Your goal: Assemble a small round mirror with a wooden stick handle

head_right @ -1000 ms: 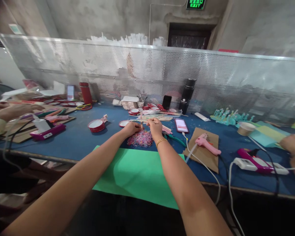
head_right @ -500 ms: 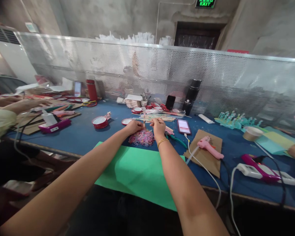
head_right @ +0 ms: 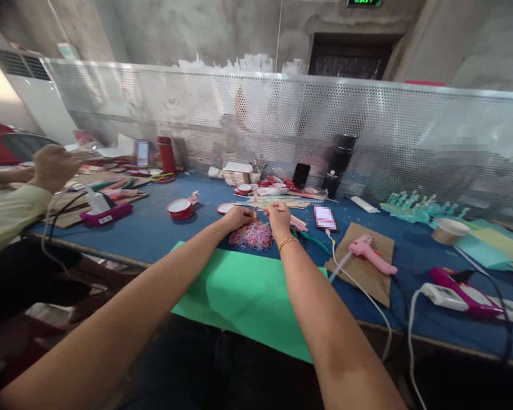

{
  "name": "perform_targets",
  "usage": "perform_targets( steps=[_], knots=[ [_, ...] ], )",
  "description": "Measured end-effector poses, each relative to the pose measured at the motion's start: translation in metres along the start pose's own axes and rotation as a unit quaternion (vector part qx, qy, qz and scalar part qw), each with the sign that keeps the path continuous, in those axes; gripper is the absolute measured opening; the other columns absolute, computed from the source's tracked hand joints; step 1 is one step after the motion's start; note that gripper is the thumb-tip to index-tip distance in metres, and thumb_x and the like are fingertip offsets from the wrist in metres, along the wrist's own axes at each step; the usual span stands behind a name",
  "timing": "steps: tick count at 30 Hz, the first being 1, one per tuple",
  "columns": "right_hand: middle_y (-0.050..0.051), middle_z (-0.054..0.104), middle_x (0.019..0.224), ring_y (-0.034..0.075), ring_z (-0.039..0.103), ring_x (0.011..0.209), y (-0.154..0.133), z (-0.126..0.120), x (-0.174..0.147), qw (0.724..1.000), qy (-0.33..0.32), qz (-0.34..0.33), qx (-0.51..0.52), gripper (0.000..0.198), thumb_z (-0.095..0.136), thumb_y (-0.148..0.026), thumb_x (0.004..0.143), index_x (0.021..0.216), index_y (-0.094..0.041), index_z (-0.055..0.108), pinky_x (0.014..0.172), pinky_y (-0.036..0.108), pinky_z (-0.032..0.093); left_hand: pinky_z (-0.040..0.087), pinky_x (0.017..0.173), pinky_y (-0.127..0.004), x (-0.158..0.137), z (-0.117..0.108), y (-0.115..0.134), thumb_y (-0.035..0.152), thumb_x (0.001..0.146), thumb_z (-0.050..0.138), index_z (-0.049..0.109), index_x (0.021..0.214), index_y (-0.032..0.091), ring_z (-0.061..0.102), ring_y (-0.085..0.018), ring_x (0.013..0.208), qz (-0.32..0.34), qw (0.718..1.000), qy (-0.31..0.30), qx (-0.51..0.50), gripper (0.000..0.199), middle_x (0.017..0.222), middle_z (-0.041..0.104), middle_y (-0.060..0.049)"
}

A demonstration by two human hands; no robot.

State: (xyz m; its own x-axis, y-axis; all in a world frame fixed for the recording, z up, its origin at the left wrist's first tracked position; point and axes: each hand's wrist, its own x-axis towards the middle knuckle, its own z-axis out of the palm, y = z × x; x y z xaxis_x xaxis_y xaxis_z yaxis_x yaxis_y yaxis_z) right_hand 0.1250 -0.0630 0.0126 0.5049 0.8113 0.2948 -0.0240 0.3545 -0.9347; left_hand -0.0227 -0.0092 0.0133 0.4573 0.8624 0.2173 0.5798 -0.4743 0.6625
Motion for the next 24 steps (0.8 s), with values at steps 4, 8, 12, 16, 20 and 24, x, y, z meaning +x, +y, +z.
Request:
perform_targets(
  steps=[4,8,12,16,20,24],
  knots=[
    [-0.004,0.056,0.045,0.01,0.046,0.044,0.0011,0.0,0.0011,1.0,-0.004,-0.002,0.003,0.01,0.056,-0.026,0.06,0.054,-0.02,0.05,0.048,0.022,0.035,0.03,0.051,-0.022,0.001,0.0002,-0.0006,0.036,0.063,0.062,0.074,0.077,0.013,0.044,-0.01,0.053,-0.004,1.0,0.0,0.011,0.029,0.061,0.063,0.001],
    [-0.004,0.055,0.045,0.01,0.046,0.044,0.0019,-0.0003,0.002,1.0,0.002,0.008,0.001,0.011,0.056,-0.027,0.061,0.055,-0.02,0.05,0.047,0.023,0.034,0.029,0.051,-0.022,0.0026,0.0009,-0.0034,0.038,0.064,0.061,0.074,0.078,0.014,0.043,-0.01,0.053,0.002,1.0,-0.006,0.015,0.031,0.059,0.061,0.002],
    [-0.004,0.057,0.047,0.011,0.05,0.047,-0.0006,0.0004,0.0003,1.0,-0.004,0.015,0.01,0.011,0.058,-0.027,0.058,0.056,-0.02,0.051,0.048,0.023,0.036,0.029,0.05,-0.022,0.0039,0.002,-0.0058,0.038,0.064,0.061,0.074,0.077,0.014,0.043,-0.01,0.052,0.0,1.0,-0.009,0.014,0.03,0.06,0.061,0.002],
    [-0.003,0.057,0.046,0.011,0.049,0.048,-0.0056,0.0004,-0.0036,1.0,-0.01,0.012,0.01,0.01,0.059,-0.026,0.057,0.055,-0.019,0.051,0.049,0.023,0.037,0.028,0.05,-0.022,0.0026,0.0022,-0.0036,0.037,0.063,0.061,0.073,0.075,0.014,0.042,-0.009,0.052,-0.007,1.0,-0.009,0.008,0.029,0.058,0.059,0.002],
    [-0.003,0.056,0.044,0.011,0.049,0.045,-0.0071,-0.0007,-0.0046,1.0,-0.007,0.006,0.005,0.012,0.055,-0.027,0.059,0.051,-0.02,0.051,0.046,0.023,0.035,0.028,0.051,-0.022,0.0007,0.0016,-0.0006,0.037,0.063,0.062,0.072,0.072,0.014,0.041,-0.009,0.052,-0.006,1.0,0.0,0.005,0.028,0.056,0.057,0.003],
    [-0.003,0.056,0.042,0.011,0.047,0.043,-0.0041,-0.0015,-0.0026,1.0,-0.008,0.009,0.001,0.014,0.054,-0.027,0.06,0.049,-0.02,0.049,0.044,0.023,0.034,0.026,0.05,-0.022,0.0004,0.0018,-0.0004,0.037,0.064,0.062,0.072,0.07,0.013,0.039,-0.009,0.051,0.002,1.0,0.006,0.008,0.026,0.052,0.054,0.003]
  ],
)
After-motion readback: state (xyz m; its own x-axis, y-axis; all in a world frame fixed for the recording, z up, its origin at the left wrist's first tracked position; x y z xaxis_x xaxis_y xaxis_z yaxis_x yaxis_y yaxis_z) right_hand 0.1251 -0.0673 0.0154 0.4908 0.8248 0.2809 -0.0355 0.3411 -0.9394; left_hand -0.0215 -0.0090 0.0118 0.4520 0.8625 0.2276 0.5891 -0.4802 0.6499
